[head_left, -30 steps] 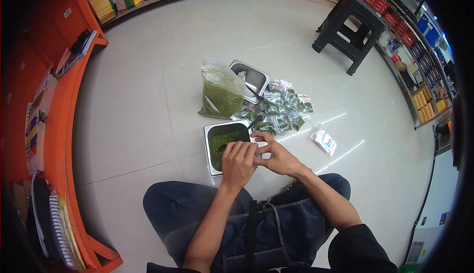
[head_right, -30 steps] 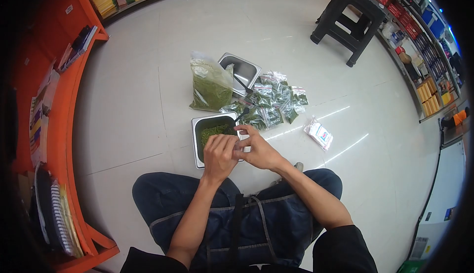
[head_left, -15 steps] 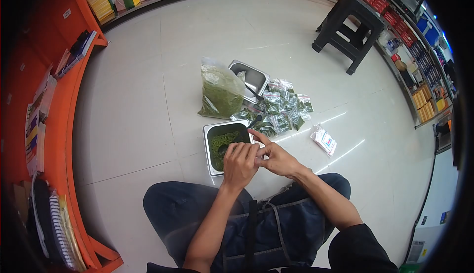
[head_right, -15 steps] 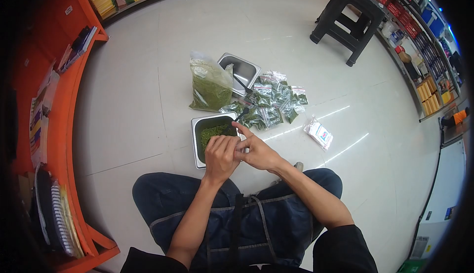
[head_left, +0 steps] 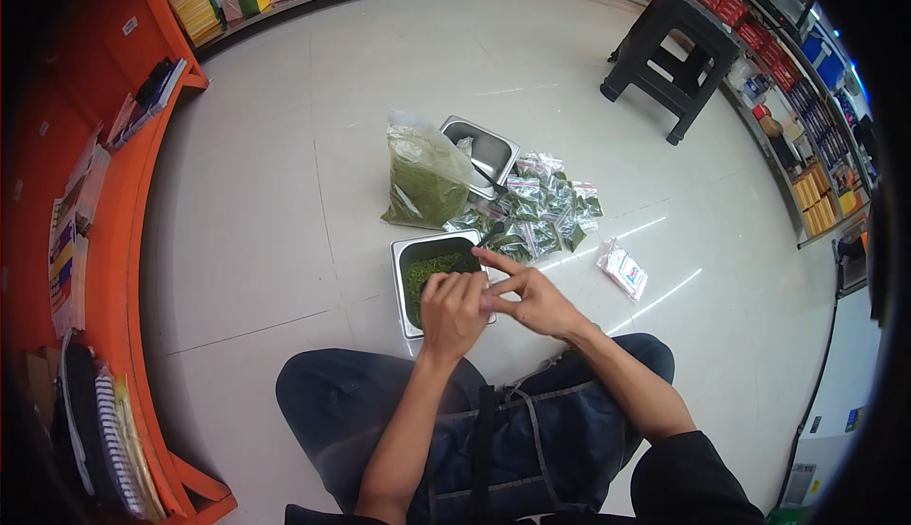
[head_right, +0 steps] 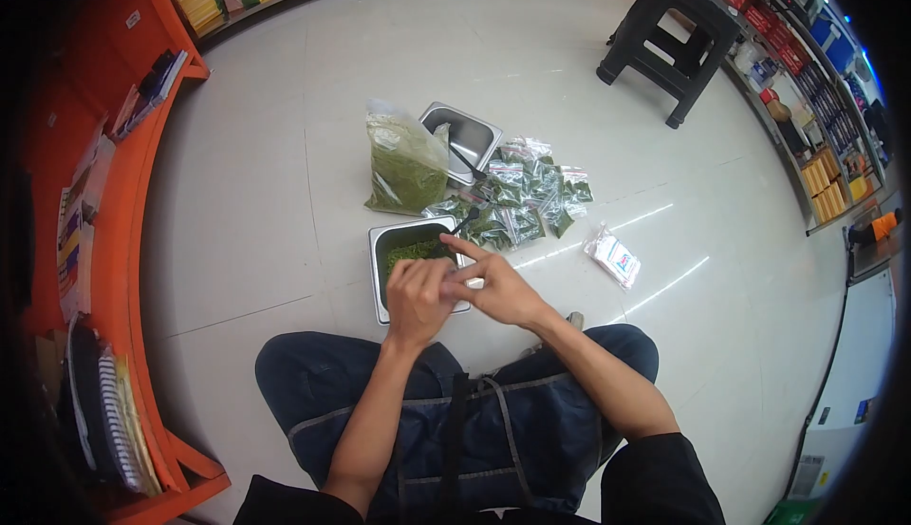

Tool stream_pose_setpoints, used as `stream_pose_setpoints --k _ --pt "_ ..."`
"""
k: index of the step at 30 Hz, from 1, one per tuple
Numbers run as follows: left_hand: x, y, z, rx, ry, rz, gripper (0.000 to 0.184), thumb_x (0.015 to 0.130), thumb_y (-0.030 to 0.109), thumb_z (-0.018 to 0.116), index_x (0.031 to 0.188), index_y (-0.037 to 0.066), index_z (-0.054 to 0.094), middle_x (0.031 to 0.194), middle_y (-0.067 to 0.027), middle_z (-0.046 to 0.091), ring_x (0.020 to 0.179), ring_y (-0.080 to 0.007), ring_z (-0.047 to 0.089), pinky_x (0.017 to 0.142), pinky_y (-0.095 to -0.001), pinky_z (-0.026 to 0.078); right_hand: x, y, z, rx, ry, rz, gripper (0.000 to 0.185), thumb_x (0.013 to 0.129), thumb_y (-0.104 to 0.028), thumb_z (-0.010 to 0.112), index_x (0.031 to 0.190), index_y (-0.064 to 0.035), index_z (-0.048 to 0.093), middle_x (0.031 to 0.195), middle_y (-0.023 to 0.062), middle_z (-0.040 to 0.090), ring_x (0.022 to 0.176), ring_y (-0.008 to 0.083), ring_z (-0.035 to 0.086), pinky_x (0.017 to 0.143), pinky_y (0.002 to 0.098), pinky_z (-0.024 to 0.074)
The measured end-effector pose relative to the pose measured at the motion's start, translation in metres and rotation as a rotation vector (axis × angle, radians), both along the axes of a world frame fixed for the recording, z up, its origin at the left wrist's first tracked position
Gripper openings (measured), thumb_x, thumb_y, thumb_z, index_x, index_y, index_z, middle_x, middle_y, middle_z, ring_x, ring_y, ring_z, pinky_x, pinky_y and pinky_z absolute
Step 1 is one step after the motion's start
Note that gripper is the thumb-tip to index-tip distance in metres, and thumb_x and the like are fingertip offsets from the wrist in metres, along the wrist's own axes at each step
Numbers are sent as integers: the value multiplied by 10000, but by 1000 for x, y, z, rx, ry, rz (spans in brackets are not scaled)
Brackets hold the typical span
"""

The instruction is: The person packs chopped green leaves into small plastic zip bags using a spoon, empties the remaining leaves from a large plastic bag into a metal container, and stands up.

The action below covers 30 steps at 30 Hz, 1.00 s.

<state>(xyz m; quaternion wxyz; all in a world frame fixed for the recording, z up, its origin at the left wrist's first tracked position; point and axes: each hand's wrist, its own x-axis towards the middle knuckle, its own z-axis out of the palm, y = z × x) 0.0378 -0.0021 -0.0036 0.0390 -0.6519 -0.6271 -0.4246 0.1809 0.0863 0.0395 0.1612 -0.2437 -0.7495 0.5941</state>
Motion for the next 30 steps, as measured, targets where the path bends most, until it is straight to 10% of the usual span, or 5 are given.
stream_pose_setpoints --k 4,6,10,15,30 --pt "-30 1 2 -69 -168 206 215 797 183 750 911 25 658 740 -89 655 688 -272 628 731 -405 480 0 18 -1 -239 58 -185 190 838 -144 746 976 -12 735 1475 186 470 1359 385 442 1102 443 379" --pt "-47 -1 1 -206 -613 401 269 824 263 771 882 14 686 752 -110 691 685 -255 649 709 -395 504 -2 26 -9 487 -104 -245 363 824 -133 752 1162 -25 675 1433 177 503 1327 405 454 1094 456 383" --pt "-60 -7 -1 -235 -784 533 330 797 305 797 882 -2 714 810 -145 720 732 -236 673 713 -367 517 -9 22 -38 1023 -351 -73 504 895 -240 671 1339 -40 540 1435 181 469 1363 366 392 1123 500 310" --pt "-65 -2 -27 -531 -1106 451 403 798 306 825 945 -49 702 829 -92 684 723 -145 604 673 -290 477 -7 12 -58 1181 -611 93 510 923 -271 623 1378 -72 509 1456 165 440 1349 332 403 1139 514 263" --pt "-62 1 -28 -336 -1501 247 354 823 240 824 968 -50 681 868 -93 688 725 -136 610 667 -284 496 -10 9 -72 1290 -673 189 363 938 -170 495 1267 -54 596 1244 143 529 1249 279 478 1126 500 286"
